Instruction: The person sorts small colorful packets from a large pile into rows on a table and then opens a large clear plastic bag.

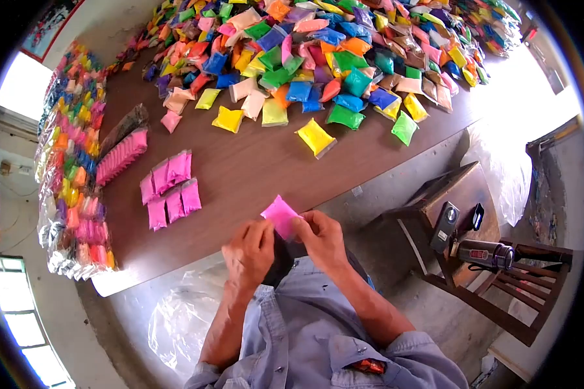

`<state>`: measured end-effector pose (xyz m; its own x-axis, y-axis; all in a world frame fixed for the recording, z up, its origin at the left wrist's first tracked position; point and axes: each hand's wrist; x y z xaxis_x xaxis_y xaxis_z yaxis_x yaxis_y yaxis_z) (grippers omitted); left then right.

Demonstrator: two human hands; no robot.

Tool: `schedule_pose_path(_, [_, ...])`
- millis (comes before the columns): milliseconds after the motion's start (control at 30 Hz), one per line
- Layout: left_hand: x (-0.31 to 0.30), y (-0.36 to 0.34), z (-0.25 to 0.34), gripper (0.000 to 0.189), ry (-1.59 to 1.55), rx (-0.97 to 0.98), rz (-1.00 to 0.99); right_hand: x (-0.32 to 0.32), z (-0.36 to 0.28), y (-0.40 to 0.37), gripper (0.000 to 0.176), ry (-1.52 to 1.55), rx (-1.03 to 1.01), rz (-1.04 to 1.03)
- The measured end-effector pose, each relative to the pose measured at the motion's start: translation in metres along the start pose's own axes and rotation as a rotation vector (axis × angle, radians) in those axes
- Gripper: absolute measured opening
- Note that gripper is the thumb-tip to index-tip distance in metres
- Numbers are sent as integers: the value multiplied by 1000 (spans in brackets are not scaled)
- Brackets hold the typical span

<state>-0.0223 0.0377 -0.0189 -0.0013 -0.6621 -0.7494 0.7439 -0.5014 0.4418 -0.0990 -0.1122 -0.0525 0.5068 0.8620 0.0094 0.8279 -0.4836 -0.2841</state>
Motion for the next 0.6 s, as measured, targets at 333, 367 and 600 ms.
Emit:
schedule_pose_path(333, [-3,15,8,6,-18,111,-84,-4,-5,-1,25,105,104,-74])
schedule_pose_path(367, [-2,16,12,6,-17,112,-85,-4,-2,-1,25,131,76,-81])
schedule_pose_path(600, [-4,36,6,9,182,99,-177,-2,7,0,25,174,22,-62])
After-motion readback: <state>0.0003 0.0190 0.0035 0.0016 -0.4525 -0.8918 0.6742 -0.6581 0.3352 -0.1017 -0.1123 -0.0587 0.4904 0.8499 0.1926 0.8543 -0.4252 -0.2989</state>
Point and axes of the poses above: each hand's wrist, its own y-axis towards the middle knuckle, its own x-axis out of the palm, z = x × y, and after that the axes turned 3 degrees about -y, right-handed
